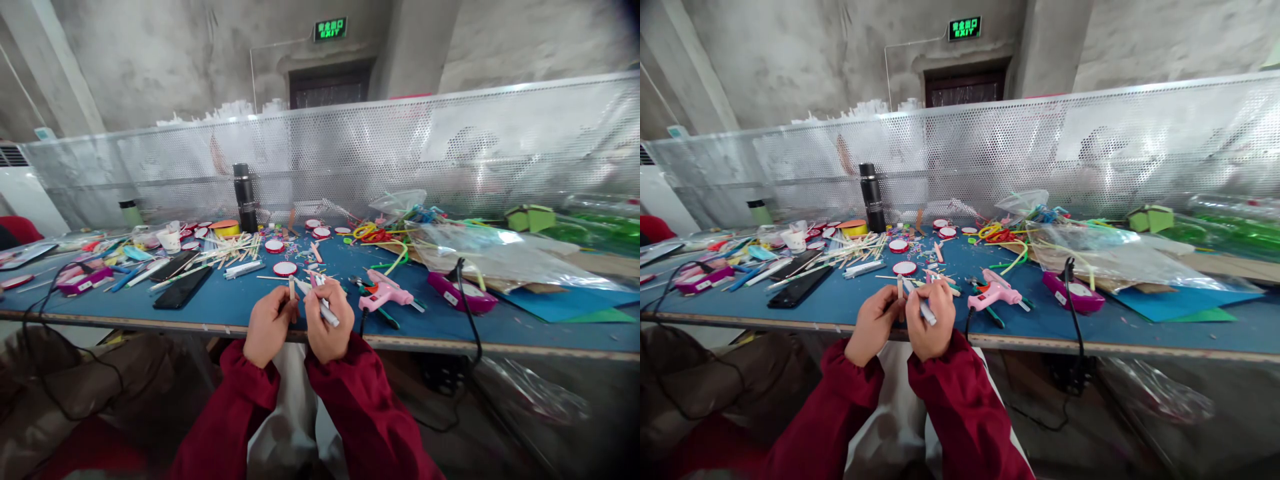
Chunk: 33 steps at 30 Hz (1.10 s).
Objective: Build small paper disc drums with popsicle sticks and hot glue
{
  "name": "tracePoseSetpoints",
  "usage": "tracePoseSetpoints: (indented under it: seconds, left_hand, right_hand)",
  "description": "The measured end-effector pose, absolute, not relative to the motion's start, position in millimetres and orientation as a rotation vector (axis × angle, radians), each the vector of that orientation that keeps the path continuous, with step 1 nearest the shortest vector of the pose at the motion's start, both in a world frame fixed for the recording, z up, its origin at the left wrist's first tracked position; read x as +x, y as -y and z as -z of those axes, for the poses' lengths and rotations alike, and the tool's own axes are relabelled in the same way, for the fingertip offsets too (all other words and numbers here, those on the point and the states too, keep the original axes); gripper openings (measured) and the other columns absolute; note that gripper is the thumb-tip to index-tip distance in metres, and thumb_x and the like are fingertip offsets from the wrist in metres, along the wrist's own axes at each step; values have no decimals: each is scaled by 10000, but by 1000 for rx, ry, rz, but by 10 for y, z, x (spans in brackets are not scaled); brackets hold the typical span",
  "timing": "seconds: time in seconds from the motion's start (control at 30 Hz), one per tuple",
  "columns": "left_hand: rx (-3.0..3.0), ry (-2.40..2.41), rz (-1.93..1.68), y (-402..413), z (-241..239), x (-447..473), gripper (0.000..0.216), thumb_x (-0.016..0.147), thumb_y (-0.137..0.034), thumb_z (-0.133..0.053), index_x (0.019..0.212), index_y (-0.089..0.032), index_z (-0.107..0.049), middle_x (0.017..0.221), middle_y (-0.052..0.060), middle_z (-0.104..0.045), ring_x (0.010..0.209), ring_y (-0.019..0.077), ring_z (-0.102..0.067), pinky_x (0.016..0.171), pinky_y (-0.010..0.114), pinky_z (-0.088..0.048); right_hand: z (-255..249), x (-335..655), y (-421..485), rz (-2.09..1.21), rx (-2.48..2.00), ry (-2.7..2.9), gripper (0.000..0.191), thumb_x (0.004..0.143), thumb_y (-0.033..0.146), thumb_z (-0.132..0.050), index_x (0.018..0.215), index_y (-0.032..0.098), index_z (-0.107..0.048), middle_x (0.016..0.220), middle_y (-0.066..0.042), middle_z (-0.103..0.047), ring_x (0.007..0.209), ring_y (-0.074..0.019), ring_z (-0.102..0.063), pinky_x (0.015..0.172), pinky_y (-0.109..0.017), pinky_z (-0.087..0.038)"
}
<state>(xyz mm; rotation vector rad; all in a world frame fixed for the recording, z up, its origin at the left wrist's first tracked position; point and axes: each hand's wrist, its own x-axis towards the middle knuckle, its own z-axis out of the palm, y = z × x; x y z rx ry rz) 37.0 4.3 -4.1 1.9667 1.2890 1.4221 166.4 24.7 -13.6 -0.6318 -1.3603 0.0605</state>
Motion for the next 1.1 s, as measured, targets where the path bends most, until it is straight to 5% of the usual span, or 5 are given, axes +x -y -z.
tracePoseSetpoints:
  seconds: [1.1]
  left_hand:
    - [1977, -1340, -1400, -49, 33, 374, 191, 959, -323, -501, 823, -209, -574, 705, -10, -594, 668, 156, -539, 654, 262, -387]
  right_hand:
    - [119, 1665, -240, -116, -617, 1400, 162, 898, 176, -556, 753, 234, -514, 685, 20, -547, 718, -180, -533, 805, -382, -457]
